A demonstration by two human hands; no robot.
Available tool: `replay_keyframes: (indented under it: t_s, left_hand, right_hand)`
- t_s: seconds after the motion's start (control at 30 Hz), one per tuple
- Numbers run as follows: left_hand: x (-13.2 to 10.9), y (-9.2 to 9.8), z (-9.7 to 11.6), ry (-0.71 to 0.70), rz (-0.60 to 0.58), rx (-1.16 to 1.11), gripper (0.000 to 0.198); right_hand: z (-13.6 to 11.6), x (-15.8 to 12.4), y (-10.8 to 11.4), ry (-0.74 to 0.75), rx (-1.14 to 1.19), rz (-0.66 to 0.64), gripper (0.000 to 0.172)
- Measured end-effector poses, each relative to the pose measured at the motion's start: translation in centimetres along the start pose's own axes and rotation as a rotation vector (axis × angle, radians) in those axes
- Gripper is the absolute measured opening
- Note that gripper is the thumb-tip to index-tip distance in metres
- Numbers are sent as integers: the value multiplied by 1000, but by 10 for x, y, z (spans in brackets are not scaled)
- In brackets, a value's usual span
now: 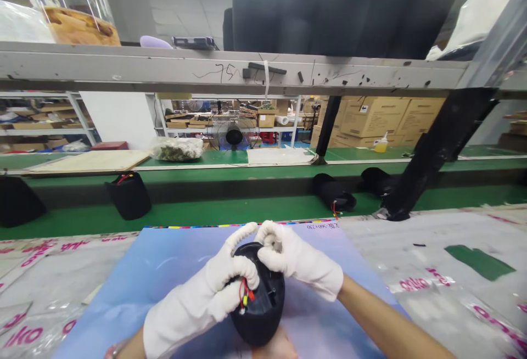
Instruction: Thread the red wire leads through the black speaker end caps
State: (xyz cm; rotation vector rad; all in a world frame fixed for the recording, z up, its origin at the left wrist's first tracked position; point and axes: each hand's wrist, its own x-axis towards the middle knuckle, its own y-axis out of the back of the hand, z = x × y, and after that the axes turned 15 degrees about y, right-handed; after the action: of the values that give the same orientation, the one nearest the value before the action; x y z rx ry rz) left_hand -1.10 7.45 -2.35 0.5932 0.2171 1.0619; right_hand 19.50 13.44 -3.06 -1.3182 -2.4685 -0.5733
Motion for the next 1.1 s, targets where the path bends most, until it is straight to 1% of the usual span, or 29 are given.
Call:
replay_keyframes:
  t_s: [0.03,0.07,0.1,0.13,0.17,0.2,0.23,0.27,0.3,0.4,0.43,0.47,0.5,0.53,0.6,0.63,0.7,0.8,0.87,0.97,1.03,1.1]
  left_hand:
    - [2,-1,-1,-64,22,36,17]
    - [3,-2,-2,-140,73,79,18]
    - [4,-3,-2,-221,152,133,24]
    - [3,-4,-2,-294,254,193,37]
    - [2,-5,-3,-336,360,250,53]
    - [0,-6,-3,-348,450,292,68]
    - [-3,-6,-3,-333,504,304,78]
    - [-6,-6,-3,-284,524,279,79]
    - [-8,-5,-3,-192,519,213,72]
    - [-10,-3,-1,213,448,-121,38]
    - [-9,-2,-2,329,405,-239,32]
    - [-6,0,-3,402,358,-367,29]
    - [-3,2,-5,428,311,-495,28]
    - [0,3,-9,420,275,-612,28]
    - [7,7,-17,361,260,-790,32]
    - [9,8,-20,343,267,-822,32]
    - [14,10,-21,364,226,-732,30]
    - [18,9,-11,405,66,-515,26]
    - [22,10,-4,377,-12,-387,28]
    - [28,10,1,324,-37,-225,27]
    - [33,11,0,294,-12,-176,19]
    - [37,11,1,274,16,-144,12]
  right_hand:
    - [0,0,-3,12,-17,23,19]
    - [0,0,-6,24,-34,44,19]
    - [1,-1,-7,34,-47,59,18]
    - [2,-3,-8,42,-57,67,17]
    - [3,-4,-8,49,-62,71,16]
    - [5,-5,-8,54,-64,72,15]
    - [7,-6,-7,58,-63,72,16]
    - [8,-7,-7,61,-62,73,16]
    - [9,-7,-6,64,-61,74,16]
    - [9,-5,-5,74,-56,68,20]
    - [8,-5,-5,76,-55,65,21]
    - [8,-5,-5,77,-56,64,21]
    - [7,-5,-5,76,-56,66,21]
    - [7,-6,-5,73,-57,69,19]
    - [8,-7,-5,72,-57,72,19]
    - [10,-8,-5,74,-53,68,21]
    - [14,-9,-4,82,-46,57,25]
    - [21,-12,-3,101,-46,58,25]
    - [26,-14,-2,127,-51,64,26]
    - [28,-16,-3,182,-73,60,37]
    - [25,-16,-1,234,-119,49,34]
    - [19,-14,3,301,-181,-2,39]
